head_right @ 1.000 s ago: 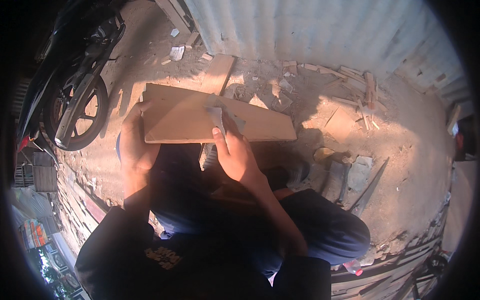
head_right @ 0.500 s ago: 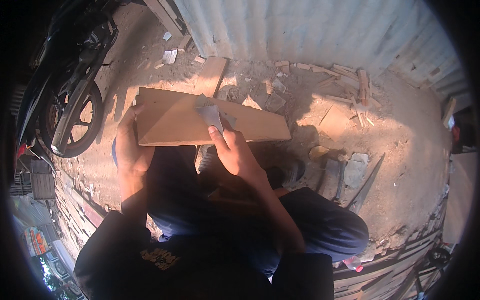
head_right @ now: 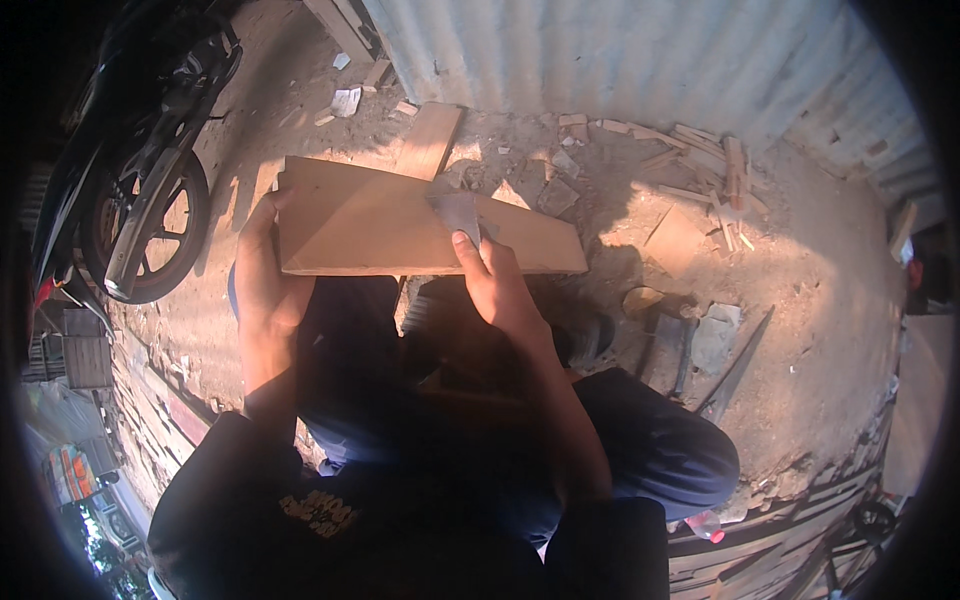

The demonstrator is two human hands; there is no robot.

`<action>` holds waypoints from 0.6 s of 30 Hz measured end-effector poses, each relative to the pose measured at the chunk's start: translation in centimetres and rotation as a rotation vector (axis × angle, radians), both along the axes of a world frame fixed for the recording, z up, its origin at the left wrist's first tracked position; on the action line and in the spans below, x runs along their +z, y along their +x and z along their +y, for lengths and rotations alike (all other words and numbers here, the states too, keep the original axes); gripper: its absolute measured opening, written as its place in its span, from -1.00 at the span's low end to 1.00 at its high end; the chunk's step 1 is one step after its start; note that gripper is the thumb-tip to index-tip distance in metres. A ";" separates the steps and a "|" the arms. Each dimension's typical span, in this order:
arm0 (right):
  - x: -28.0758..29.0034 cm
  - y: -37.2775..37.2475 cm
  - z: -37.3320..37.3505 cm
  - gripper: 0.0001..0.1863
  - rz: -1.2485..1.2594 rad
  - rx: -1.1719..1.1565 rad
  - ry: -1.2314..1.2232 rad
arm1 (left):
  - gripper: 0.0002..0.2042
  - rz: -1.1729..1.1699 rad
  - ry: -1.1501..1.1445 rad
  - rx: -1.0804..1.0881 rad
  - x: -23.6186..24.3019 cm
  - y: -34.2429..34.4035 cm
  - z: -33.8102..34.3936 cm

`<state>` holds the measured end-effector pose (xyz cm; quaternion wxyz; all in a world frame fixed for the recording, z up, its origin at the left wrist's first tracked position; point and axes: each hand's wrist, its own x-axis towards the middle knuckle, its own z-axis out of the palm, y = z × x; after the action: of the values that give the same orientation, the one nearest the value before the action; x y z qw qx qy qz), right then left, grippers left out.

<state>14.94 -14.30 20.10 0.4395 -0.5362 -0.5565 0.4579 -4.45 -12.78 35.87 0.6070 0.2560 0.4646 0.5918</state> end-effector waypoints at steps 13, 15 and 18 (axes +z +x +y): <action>4.3 -1.0 -0.8 -0.57 -0.152 0.134 0.030 | -0.75 -0.010 -0.029 -0.023 0.0 -0.6 -0.4; -2.0 1.9 0.9 -0.59 -0.122 -0.040 0.083 | -0.75 -0.010 -0.030 -0.017 0.1 -0.3 -0.3; -6.4 5.4 0.7 -0.57 -0.268 -0.067 -0.229 | -0.75 -0.027 -0.033 0.009 0.5 -0.1 -0.6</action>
<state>20.38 -13.63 13.72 0.3125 -0.6571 -0.5361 0.4279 -4.50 -13.33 36.37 0.6146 0.2356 0.4673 0.5902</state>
